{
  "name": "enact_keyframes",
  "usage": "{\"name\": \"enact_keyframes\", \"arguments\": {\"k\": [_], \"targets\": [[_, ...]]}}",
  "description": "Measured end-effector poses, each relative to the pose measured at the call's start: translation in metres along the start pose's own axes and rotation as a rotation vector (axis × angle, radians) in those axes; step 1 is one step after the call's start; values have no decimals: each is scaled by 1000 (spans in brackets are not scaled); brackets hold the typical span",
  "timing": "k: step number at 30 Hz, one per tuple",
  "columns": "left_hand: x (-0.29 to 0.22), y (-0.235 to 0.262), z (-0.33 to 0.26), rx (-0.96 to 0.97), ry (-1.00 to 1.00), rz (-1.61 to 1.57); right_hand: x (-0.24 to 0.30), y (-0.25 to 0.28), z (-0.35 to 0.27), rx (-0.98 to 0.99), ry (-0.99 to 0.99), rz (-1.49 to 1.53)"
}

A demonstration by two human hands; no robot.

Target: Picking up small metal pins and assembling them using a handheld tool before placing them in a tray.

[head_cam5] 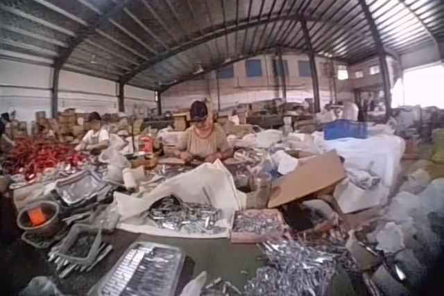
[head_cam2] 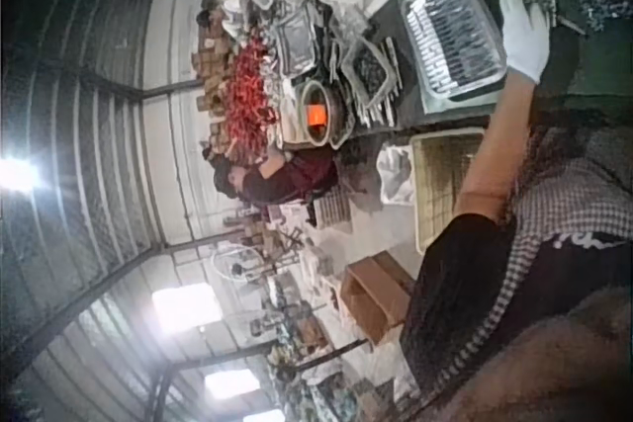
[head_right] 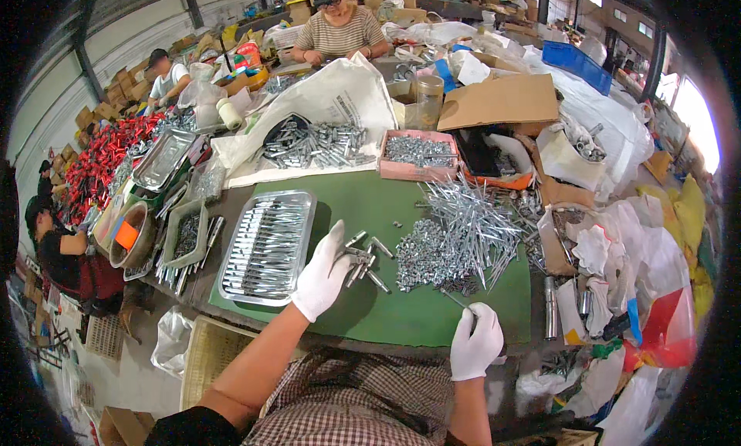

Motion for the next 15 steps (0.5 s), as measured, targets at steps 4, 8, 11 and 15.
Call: {"name": "enact_keyframes", "arguments": {"k": [4, 8, 11, 15], "targets": [[-10, -6, -14, -96, -111, 425, -1, -1, -1, -2, -9, 4], [-16, -22, -9, -49, -122, 455, -3, 0, -1, 1, 10, -39], [-19, -15, 12, -100, -15, 188, -4, 0, 1, 5, -73, 14], [-17, -5, 73, -63, -9, 947, 0, -2, 2, -3, -52, -18]]}}
Point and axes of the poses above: each hand's wrist, its own z-axis towards the middle knuckle, its own y-axis out of the back of the hand, x = y × z, the point moved 3 cm from there along z, towards the middle knuckle, and after that the axes turned 2 degrees about -x, right-handed, at the moved point
